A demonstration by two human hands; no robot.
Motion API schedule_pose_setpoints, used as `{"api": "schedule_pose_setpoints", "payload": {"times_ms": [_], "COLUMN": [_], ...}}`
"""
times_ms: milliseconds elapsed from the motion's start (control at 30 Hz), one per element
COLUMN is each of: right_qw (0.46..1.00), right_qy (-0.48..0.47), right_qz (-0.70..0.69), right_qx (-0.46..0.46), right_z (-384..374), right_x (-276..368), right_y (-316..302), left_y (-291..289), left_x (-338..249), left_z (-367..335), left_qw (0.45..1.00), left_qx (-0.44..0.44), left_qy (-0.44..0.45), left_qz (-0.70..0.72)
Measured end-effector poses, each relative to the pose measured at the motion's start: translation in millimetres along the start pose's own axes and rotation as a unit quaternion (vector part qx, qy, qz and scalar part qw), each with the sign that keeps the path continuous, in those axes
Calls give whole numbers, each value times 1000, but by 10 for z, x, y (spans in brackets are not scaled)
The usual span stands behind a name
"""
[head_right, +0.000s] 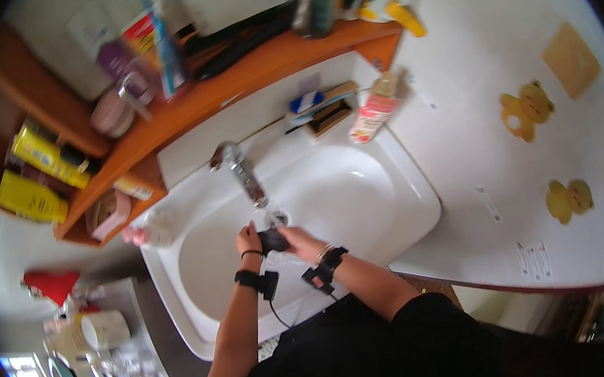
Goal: The person washes a cloth in a sink by rinsing it with water, pouring liquid from a bottle onto it, and wringing it out repeatedly.
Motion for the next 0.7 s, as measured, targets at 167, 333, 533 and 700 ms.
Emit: {"api": "schedule_pose_setpoints", "payload": {"times_ms": [167,333,533,700], "right_qw": [995,985,978,977], "right_qy": [30,24,-14,-16], "right_qz": [-90,-165,-164,-212], "right_qx": [-23,42,126,2], "right_z": [0,-275,29,-108], "right_x": [146,140,146,19], "right_y": [-28,-104,519,260], "left_y": [272,11,-10,81], "left_x": [345,-624,-953,-852], "left_z": [-66,216,506,383], "left_qw": [962,948,978,954], "left_qx": [123,75,39,5], "left_qy": [-150,27,190,277], "left_qz": [192,307,74,-111]}}
Point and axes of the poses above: each hand's wrist, its own z-axis away from the middle knuckle, its own y-axis out of the palm, x = y × z, the point moved 6 cm from there along -z, towards the middle knuckle, and after that the axes turned 5 degrees about x, right-handed, at the moved point
